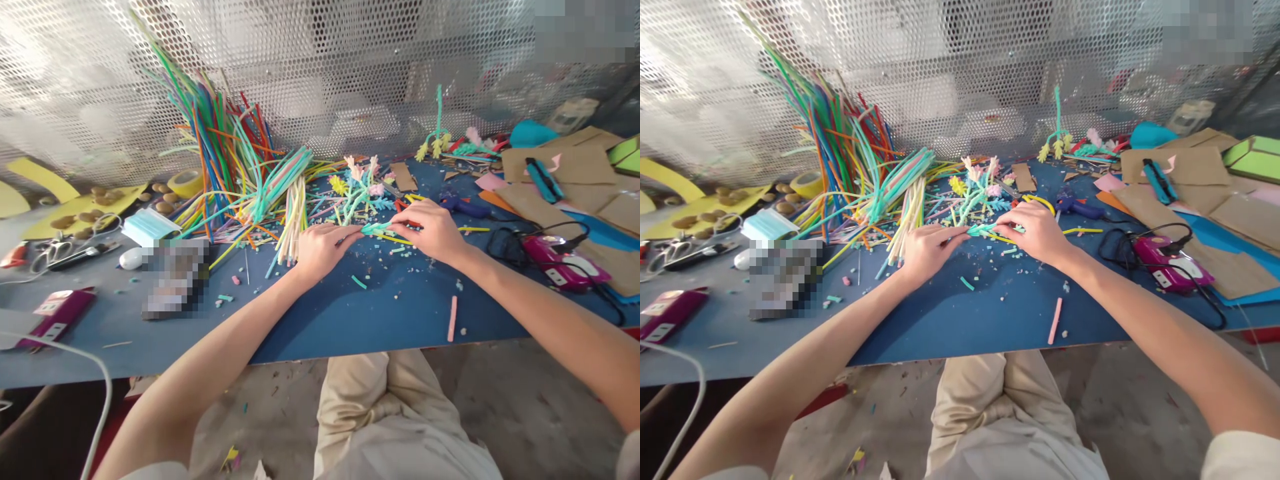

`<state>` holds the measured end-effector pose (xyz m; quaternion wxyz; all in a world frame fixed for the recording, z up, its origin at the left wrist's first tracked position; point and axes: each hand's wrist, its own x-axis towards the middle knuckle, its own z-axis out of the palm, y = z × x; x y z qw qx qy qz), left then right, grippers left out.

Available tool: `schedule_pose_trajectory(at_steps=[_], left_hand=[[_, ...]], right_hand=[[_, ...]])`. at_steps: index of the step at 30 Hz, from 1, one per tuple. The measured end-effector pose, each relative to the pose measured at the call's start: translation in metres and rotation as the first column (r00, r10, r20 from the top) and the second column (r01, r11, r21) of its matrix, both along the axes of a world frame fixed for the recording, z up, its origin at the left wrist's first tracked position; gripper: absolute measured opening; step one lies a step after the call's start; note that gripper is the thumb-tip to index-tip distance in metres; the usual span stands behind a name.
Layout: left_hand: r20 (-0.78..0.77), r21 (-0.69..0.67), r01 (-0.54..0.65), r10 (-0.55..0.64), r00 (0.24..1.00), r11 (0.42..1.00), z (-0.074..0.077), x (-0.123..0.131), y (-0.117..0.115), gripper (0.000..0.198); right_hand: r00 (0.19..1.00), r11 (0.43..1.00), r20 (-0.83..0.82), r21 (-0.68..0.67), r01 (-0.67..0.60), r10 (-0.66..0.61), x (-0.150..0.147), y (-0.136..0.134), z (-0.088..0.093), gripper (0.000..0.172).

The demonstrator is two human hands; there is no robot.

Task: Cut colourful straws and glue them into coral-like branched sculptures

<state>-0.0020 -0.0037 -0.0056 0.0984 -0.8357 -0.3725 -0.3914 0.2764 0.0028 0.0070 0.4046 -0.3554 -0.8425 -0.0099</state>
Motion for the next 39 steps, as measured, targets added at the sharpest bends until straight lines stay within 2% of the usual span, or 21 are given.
schedule_pose_trajectory(at_steps=[10,17,26,34,39], left_hand=[[0.04,-0.059,0.022,-0.019,0.999,0.998,0.001,0.0027,0.0,0.021],[0.049,-0.086,0.008,-0.004,0.999,0.996,0.0012,0.0023,-0.0011,0.021],[0.017,-0.04,0.016,-0.016,1.0,0.999,-0.0009,0.0016,-0.0001,0.021],[0.026,-0.025,0.037,-0.037,0.999,0.999,-0.0005,0.0015,-0.0004,0.02],[0.032,-0.033,0.035,-0.034,0.999,0.999,0.0003,0.002,-0.0014,0.019]], right_hand=[[1.0,1.0,0.028,-0.024,-0.008,0.008,-0.0002,0.0009,0.0009,0.028],[0.999,1.0,-0.038,0.006,-0.025,0.025,-0.0016,-0.0017,-0.0004,0.025],[0.998,0.997,-0.02,0.044,-0.06,0.061,-0.0028,0.0001,0.0005,0.023],[0.999,0.996,0.029,0.079,-0.031,0.028,-0.0023,0.0,0.0022,0.024],[1.0,0.995,0.0,0.1,-0.004,0.004,-0.0027,-0.0022,0.004,0.022]])
